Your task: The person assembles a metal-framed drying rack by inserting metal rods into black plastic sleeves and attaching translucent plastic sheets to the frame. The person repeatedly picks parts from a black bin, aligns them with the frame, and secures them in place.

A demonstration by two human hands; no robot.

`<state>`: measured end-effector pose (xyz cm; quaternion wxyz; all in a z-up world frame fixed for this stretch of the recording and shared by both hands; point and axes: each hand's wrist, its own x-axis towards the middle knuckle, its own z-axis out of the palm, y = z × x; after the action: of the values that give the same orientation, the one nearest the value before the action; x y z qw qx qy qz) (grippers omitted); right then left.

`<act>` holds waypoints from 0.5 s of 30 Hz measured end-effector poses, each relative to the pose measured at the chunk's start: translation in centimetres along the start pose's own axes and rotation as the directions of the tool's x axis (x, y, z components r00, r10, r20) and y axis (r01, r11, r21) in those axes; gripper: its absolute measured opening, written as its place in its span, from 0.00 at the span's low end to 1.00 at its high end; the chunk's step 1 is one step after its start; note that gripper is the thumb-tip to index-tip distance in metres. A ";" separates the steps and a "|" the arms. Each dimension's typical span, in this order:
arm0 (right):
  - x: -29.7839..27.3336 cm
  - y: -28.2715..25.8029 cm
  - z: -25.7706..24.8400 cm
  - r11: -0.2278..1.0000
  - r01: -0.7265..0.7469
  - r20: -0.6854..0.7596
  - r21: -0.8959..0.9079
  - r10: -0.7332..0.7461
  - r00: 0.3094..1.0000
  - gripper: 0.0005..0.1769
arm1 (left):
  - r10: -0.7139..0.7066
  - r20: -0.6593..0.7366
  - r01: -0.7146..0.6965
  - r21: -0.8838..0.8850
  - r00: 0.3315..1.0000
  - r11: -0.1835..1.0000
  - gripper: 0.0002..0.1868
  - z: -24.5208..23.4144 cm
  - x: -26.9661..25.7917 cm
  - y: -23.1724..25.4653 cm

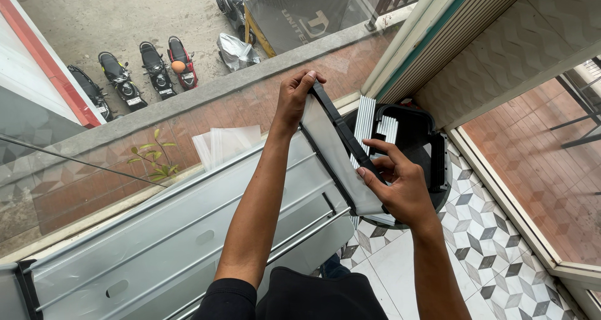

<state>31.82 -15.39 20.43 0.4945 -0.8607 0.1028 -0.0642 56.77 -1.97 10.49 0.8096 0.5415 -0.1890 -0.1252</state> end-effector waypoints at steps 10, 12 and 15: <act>-2.2 1.1 -0.4 0.998 0.011 0.037 0.069 -0.014 0.999 0.28 | 0.174 0.042 -0.176 0.043 0.984 0.983 0.21 0.3 0.2 -1.0; -2.6 1.7 -0.2 0.992 0.065 0.027 0.108 -0.069 0.997 0.26 | 0.158 0.024 -0.159 0.040 0.987 0.986 0.21 0.5 0.1 -1.2; -2.7 2.5 -0.2 0.987 0.072 0.003 0.146 -0.074 0.997 0.25 | 0.128 -0.005 -0.127 0.067 0.992 0.990 0.21 0.5 0.0 -1.4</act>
<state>28.85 -16.14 18.36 0.5538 -0.8257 0.0642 -0.0860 56.56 -2.97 9.38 0.7984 0.5555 -0.2233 -0.0643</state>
